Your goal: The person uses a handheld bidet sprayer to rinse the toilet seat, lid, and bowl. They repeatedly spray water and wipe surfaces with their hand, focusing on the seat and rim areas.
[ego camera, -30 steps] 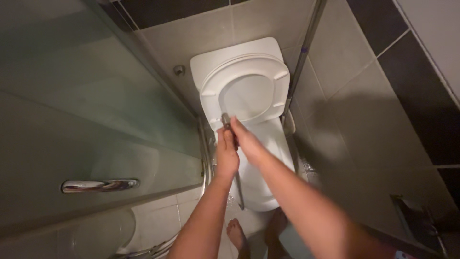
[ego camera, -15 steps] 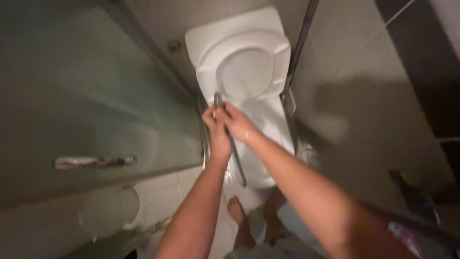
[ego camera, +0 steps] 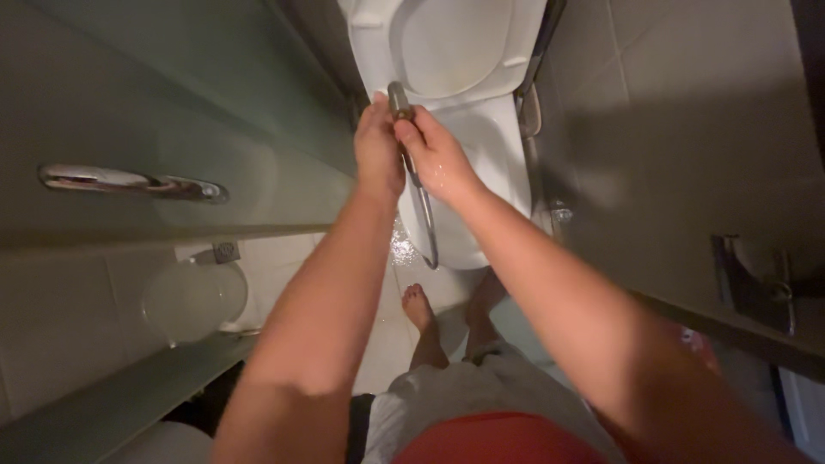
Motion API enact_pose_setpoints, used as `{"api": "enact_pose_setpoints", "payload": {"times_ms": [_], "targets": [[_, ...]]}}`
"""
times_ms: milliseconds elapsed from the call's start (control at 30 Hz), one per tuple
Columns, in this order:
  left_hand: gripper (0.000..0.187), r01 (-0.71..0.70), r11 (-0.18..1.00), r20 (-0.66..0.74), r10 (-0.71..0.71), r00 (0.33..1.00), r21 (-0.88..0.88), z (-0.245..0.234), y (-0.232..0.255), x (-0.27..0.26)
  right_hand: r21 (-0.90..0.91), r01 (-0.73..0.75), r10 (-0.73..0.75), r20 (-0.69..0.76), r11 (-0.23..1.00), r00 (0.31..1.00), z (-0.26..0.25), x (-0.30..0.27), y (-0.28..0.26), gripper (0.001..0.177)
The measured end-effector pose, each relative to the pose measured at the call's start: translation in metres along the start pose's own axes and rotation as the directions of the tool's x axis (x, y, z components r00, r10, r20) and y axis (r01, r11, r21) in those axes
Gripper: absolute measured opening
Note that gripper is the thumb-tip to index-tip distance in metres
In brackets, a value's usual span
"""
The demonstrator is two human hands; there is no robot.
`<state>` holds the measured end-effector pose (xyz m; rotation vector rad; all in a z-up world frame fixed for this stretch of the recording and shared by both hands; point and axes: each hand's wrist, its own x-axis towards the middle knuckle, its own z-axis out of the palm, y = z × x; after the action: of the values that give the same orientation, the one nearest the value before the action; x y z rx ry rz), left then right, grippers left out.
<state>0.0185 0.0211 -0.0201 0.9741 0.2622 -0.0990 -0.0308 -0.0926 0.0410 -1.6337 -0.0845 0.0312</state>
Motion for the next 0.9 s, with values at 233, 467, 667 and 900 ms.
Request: {"api": "enact_pose_setpoints", "payload": {"times_ms": [233,467,667,900], "targets": [[0.031,0.225,0.974,0.048,-0.223,0.974,-0.030,0.019,0.007,0.033,0.362,-0.202,0.184,0.082,0.910,0.979,-0.001,-0.039,-0.010,0.026],[0.045,0.215,0.976,0.223,-0.214,0.951,0.020,0.030,0.018,0.071,0.229,-0.149,0.175,-0.099,0.962,0.980,0.015,-0.066,-0.001,0.025],[0.059,0.306,0.819,-0.212,-0.230,0.950,0.486,0.010,0.036,0.054,0.134,-0.147,0.153,-0.040,0.980,0.987,0.022,-0.066,-0.004,0.033],[0.070,0.240,0.964,-0.173,-0.219,0.960,0.112,-0.054,0.014,0.033,0.140,-0.099,0.114,-0.104,0.985,0.988,0.030,-0.067,0.016,0.037]]}}
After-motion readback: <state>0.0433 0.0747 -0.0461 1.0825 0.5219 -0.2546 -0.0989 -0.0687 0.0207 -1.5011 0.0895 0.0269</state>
